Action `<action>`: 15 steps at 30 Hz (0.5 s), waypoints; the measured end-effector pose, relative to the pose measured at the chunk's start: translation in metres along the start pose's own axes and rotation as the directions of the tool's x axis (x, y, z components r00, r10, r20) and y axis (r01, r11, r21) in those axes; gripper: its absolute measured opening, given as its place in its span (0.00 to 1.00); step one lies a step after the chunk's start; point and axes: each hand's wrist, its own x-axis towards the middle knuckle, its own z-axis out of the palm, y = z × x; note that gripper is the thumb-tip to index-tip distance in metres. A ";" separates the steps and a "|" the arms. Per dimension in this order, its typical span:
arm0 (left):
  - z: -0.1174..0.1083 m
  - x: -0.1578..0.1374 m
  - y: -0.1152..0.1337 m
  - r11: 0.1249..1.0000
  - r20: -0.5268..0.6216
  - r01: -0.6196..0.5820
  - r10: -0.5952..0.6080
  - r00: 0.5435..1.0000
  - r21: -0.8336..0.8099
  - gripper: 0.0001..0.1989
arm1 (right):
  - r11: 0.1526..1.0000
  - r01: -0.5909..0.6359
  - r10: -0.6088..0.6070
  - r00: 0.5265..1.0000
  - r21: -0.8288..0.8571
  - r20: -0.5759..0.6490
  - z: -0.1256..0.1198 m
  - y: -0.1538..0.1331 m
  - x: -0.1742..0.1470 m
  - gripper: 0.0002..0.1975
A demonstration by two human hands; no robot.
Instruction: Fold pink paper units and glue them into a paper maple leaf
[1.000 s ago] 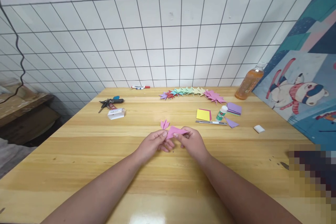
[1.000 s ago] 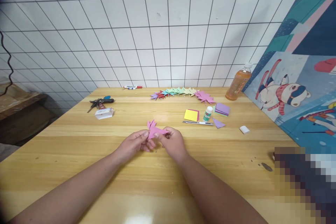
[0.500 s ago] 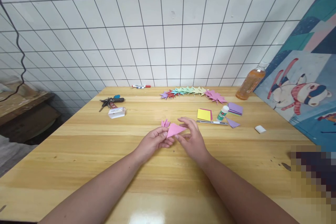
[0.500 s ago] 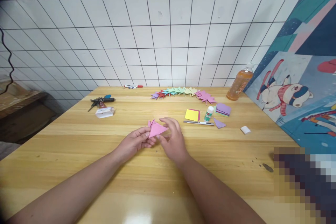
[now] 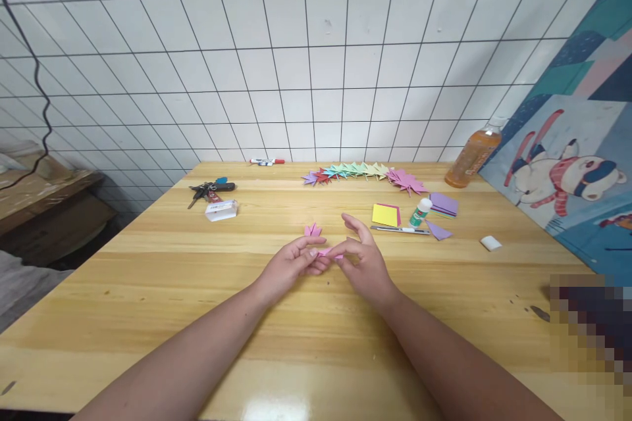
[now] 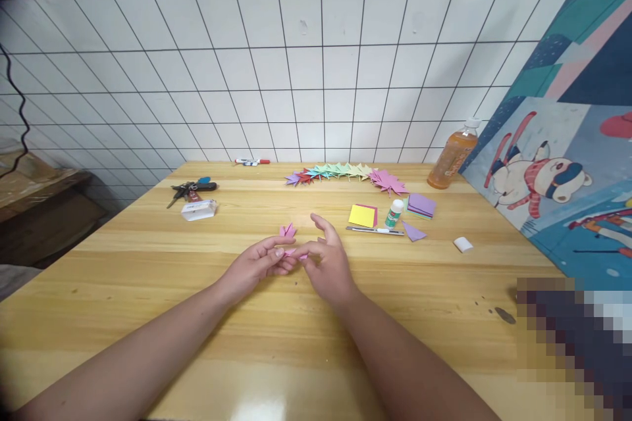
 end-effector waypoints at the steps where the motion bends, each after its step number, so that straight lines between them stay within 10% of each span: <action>1: 0.000 0.000 0.000 1.000 -0.005 0.004 -0.004 1.000 0.004 0.22 | 1.000 -0.004 0.004 1.000 -0.008 -0.016 -0.001 0.000 0.000 0.14; 15: 0.001 0.001 0.000 1.000 -0.069 -0.029 0.028 0.997 -0.009 0.28 | 0.993 0.073 -0.083 0.991 -0.096 -0.106 -0.005 -0.009 0.000 0.19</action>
